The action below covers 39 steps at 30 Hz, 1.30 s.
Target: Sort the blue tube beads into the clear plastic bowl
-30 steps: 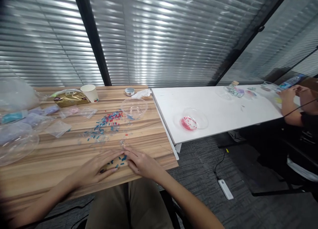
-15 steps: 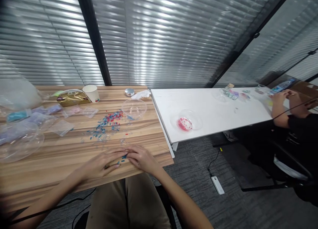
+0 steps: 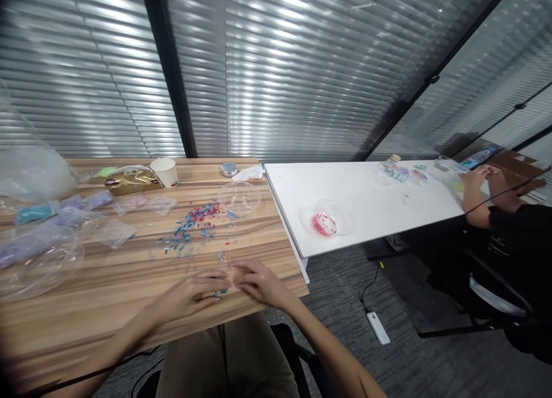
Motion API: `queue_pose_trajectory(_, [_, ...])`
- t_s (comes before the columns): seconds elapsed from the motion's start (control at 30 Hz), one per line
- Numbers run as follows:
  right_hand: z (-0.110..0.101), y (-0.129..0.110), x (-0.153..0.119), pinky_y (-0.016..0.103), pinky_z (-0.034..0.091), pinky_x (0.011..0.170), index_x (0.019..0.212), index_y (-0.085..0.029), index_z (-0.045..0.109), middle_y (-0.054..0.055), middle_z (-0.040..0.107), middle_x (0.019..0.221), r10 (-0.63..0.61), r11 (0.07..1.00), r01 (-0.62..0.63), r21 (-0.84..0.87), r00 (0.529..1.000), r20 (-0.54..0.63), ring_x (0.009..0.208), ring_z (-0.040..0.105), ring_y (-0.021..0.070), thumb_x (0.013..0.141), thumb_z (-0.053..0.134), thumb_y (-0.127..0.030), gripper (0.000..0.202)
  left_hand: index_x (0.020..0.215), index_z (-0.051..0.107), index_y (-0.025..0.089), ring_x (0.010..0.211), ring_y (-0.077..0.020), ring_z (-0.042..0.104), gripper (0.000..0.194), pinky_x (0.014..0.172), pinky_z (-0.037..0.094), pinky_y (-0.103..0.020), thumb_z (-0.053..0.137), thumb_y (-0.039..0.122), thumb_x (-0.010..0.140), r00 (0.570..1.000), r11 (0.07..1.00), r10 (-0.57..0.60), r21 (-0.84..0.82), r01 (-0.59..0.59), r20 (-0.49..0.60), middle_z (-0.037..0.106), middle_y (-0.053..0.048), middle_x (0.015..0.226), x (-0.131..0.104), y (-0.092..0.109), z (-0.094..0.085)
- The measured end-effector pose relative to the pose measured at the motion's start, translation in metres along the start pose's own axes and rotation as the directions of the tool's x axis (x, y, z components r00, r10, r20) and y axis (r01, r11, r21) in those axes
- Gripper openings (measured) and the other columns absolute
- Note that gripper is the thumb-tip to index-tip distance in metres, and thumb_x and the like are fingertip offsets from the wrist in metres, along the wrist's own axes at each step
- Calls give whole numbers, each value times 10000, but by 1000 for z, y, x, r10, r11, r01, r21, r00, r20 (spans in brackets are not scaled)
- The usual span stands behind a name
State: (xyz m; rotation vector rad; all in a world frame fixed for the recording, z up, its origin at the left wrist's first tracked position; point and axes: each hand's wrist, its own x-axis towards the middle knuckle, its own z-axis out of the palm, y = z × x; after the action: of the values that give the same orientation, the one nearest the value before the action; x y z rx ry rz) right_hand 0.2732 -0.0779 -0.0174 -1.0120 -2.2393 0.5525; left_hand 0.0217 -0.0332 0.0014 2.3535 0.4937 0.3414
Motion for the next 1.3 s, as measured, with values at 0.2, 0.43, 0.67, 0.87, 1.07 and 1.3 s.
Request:
queue_pose_trajectory(0.2, [-9, 29, 9, 387, 485, 955, 951, -184, 699, 110, 609, 1194, 82, 995, -90, -50, 986, -149, 1131, 564, 203, 907, 571, -202, 137, 1372, 484, 287, 1260, -216, 512, 456, 1062, 416, -388, 516, 420, 937, 972, 978, -208, -30, 206, -112, 556, -35, 1363, -21, 11, -5])
queue_pose_trajectory(0.43, [-32, 43, 54, 325, 502, 745, 1300, -175, 535, 45, 634, 820, 268, 948, -313, -50, 874, -405, 745, 601, 185, 958, 448, -324, 383, 1514, 141, 286, 1359, -250, 376, 637, 1079, 383, -419, 463, 350, 969, 931, 933, -202, 230, 278, -305, 344, -88, 1514, -75, 19, 22])
queue_pose_trajectory(0.67, [-35, 61, 89, 282, 484, 638, 985, -136, 660, 40, 647, 698, 484, 875, -446, 189, 821, -304, 588, 614, 168, 937, 441, -359, 316, 1525, 11, 246, 1404, -263, 277, 712, 1113, 337, -444, 449, 366, 976, 956, 905, -184, 341, 255, -226, 244, -119, 1551, -46, 27, 30])
queue_pose_trajectory(0.87, [-34, 46, 73, 272, 522, 612, 920, -148, 617, 55, 673, 768, 460, 886, -391, 250, 812, -359, 646, 664, 175, 923, 456, -382, 284, 1525, 19, 257, 1404, -237, 288, 659, 1128, 327, -437, 405, 339, 997, 963, 907, -135, 362, 215, -232, 297, -97, 1536, -27, 37, 47])
queue_pose_trajectory(1.07, [-66, -30, 5, 274, 542, 706, 924, -176, 636, 45, 700, 817, 465, 863, -350, 364, 833, -299, 762, 683, 184, 912, 524, -419, 268, 1513, 161, 246, 1397, -228, 310, 544, 1128, 331, -429, 343, 353, 1011, 909, 920, -266, 199, 339, -320, 299, -84, 1538, -34, 35, 50])
queue_pose_trajectory(1.3, [-86, -116, -86, 197, 453, 700, 864, -193, 679, 0, 709, 825, 579, 771, -600, 213, 800, 158, 760, 647, 144, 908, 580, -373, 211, 1508, 194, 261, 1404, -242, 296, 588, 1141, 310, -442, 392, 432, 982, 930, 941, -250, 157, 298, -269, 305, -61, 1537, -30, 25, 50])
